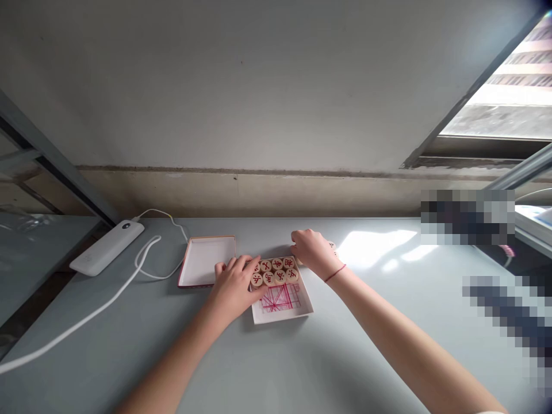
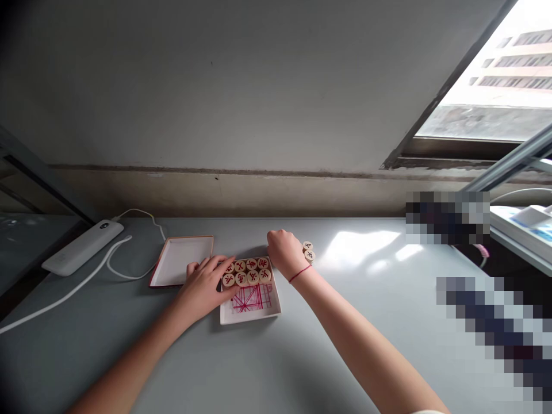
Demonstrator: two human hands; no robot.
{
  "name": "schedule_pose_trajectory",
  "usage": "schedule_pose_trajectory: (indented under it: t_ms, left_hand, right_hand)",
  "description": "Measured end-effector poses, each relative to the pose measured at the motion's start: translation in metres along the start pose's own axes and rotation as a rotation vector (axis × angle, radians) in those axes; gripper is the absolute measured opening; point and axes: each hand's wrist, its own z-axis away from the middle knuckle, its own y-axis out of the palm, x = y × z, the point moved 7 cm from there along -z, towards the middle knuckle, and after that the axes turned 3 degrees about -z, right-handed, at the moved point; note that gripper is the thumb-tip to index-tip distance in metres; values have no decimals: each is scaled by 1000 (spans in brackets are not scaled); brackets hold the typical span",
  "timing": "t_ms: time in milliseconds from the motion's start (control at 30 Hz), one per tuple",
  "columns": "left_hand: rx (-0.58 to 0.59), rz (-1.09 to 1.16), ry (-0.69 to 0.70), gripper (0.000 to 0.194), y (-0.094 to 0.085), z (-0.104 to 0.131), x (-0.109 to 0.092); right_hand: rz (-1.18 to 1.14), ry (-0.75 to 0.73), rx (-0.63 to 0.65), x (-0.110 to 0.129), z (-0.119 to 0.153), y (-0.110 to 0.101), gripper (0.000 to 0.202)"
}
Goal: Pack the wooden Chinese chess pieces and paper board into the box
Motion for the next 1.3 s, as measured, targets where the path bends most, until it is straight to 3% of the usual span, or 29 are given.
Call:
schedule_pose_trajectory:
  t_ms: [200, 333, 400, 467, 600, 700, 867, 1067, 1300]
  left_hand:
    - [-18, -2, 29, 56, -2, 1, 0]
    - [-89, 24, 94, 65, -11, 1, -5]
    - [-153, 66, 161, 62, -18, 3, -11]
    - [-216, 129, 227, 55, -23, 5, -18]
    - [-256, 246, 293, 40, -26, 8, -27]
    - [-205, 286, 339, 30, -26, 9, -31]
    - [-112, 301, 350, 17, -33, 8, -25]
    - [81, 256, 417, 15, -27, 8, -25]
    - [80, 192, 408, 12, -27, 9, -26]
  right_hand:
    - [-16, -17, -21, -4, -4, 1, 19]
    - [-122, -53, -100, -2, 7, -14, 24]
    - [-346, -169, -157, 7, 22, -23, 25]
    - [-646, -295, -136, 19, 41, -23, 22]
    - [-1157, -347, 45, 33, 66, 4, 24]
    - [-1340, -343, 105, 34, 71, 20, 26]
    - [-1337, -416, 61, 29, 69, 18, 24]
    - [-1268, -343, -77, 10, 61, 14, 24]
    - [-1267, -334, -55, 9, 59, 18, 23]
